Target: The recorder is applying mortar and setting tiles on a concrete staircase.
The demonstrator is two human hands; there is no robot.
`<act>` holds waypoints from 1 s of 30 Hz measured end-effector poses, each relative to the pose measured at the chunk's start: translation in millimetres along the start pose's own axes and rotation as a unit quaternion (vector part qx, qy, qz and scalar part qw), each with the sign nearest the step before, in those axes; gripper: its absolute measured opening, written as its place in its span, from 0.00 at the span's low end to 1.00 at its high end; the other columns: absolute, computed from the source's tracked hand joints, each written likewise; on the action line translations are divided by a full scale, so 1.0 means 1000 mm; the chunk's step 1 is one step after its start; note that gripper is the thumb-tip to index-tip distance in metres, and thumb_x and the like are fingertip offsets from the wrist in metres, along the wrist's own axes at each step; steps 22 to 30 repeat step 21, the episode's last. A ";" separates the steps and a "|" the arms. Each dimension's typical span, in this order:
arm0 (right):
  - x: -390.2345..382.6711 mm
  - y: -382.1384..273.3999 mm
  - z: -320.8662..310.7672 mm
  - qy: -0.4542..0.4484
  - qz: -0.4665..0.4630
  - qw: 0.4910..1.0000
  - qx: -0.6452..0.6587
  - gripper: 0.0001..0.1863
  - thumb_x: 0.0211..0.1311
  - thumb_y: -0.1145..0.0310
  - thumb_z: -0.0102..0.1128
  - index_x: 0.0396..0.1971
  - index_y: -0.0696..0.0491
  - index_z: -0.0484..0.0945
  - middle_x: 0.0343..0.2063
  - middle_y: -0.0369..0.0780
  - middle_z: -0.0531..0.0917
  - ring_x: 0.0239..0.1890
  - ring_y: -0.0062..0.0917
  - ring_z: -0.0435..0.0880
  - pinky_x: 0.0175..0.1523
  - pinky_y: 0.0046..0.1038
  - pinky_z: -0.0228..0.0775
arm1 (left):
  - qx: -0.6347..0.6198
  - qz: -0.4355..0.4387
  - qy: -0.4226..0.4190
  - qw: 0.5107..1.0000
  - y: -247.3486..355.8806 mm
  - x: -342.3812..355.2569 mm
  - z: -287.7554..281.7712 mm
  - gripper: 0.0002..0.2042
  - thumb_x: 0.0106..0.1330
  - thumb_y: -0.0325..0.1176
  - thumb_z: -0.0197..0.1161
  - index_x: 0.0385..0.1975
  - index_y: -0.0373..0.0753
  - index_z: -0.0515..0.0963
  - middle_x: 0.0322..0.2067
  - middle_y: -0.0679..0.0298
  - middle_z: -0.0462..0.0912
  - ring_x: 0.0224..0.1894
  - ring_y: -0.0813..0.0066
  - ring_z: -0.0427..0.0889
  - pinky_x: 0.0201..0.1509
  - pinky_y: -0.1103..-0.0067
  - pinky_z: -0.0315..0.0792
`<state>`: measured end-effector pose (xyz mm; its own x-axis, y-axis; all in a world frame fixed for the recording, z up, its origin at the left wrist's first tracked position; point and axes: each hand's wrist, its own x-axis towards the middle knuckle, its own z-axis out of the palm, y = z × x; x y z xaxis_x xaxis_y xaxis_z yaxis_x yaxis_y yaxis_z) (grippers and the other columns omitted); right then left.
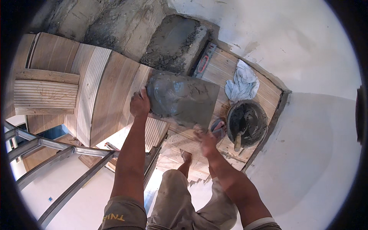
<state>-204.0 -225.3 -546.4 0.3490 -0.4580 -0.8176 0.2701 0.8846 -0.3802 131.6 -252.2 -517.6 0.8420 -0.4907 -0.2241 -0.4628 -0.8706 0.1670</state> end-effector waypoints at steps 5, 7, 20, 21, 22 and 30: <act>0.031 -0.077 -0.014 0.018 -0.125 0.986 0.106 0.10 0.67 0.74 0.51 0.46 0.54 0.73 0.41 0.38 0.81 0.47 0.31 0.82 0.55 0.39 0.77 | -0.083 -0.073 0.006 0.994 0.028 -0.030 0.008 0.34 0.71 0.63 0.39 0.47 0.33 0.77 0.46 0.41 0.80 0.50 0.43 0.79 0.55 0.55 0.71; 0.047 -0.098 -0.020 0.002 -0.125 0.984 0.125 0.10 0.66 0.75 0.52 0.46 0.54 0.73 0.40 0.38 0.81 0.46 0.31 0.83 0.56 0.39 0.77 | -0.099 -0.074 0.015 0.992 0.037 -0.033 0.014 0.35 0.72 0.63 0.38 0.45 0.32 0.78 0.45 0.40 0.80 0.50 0.42 0.78 0.56 0.55 0.69; 0.052 -0.173 0.015 0.000 -0.210 0.977 0.029 0.20 0.65 0.67 0.61 0.55 0.53 0.71 0.43 0.38 0.82 0.42 0.27 0.84 0.44 0.29 0.82 | -0.512 -0.205 -0.051 0.832 0.062 -0.037 0.045 0.42 0.71 0.65 0.40 0.58 0.22 0.70 0.59 0.39 0.74 0.62 0.47 0.73 0.65 0.63 0.63; 0.044 -0.179 0.017 0.000 -0.221 0.975 -0.009 0.23 0.63 0.65 0.64 0.56 0.52 0.70 0.44 0.39 0.82 0.43 0.29 0.85 0.45 0.29 0.82 | -0.514 -0.210 -0.052 0.830 0.066 -0.030 0.048 0.42 0.71 0.65 0.40 0.58 0.22 0.70 0.59 0.39 0.74 0.62 0.47 0.73 0.65 0.63 0.63; 0.044 -0.179 0.017 0.000 -0.221 0.975 -0.009 0.23 0.63 0.65 0.64 0.56 0.52 0.70 0.44 0.39 0.82 0.43 0.29 0.85 0.45 0.29 0.82 | -0.514 -0.210 -0.052 0.830 0.066 -0.030 0.048 0.42 0.71 0.65 0.40 0.58 0.22 0.70 0.59 0.39 0.74 0.62 0.47 0.73 0.65 0.63 0.63; 0.044 -0.179 0.017 0.000 -0.221 0.975 -0.009 0.23 0.63 0.65 0.64 0.56 0.52 0.70 0.44 0.39 0.82 0.43 0.29 0.85 0.45 0.29 0.82 | -0.514 -0.210 -0.052 0.830 0.066 -0.030 0.048 0.42 0.71 0.65 0.40 0.58 0.22 0.70 0.59 0.39 0.74 0.62 0.47 0.73 0.65 0.63 0.63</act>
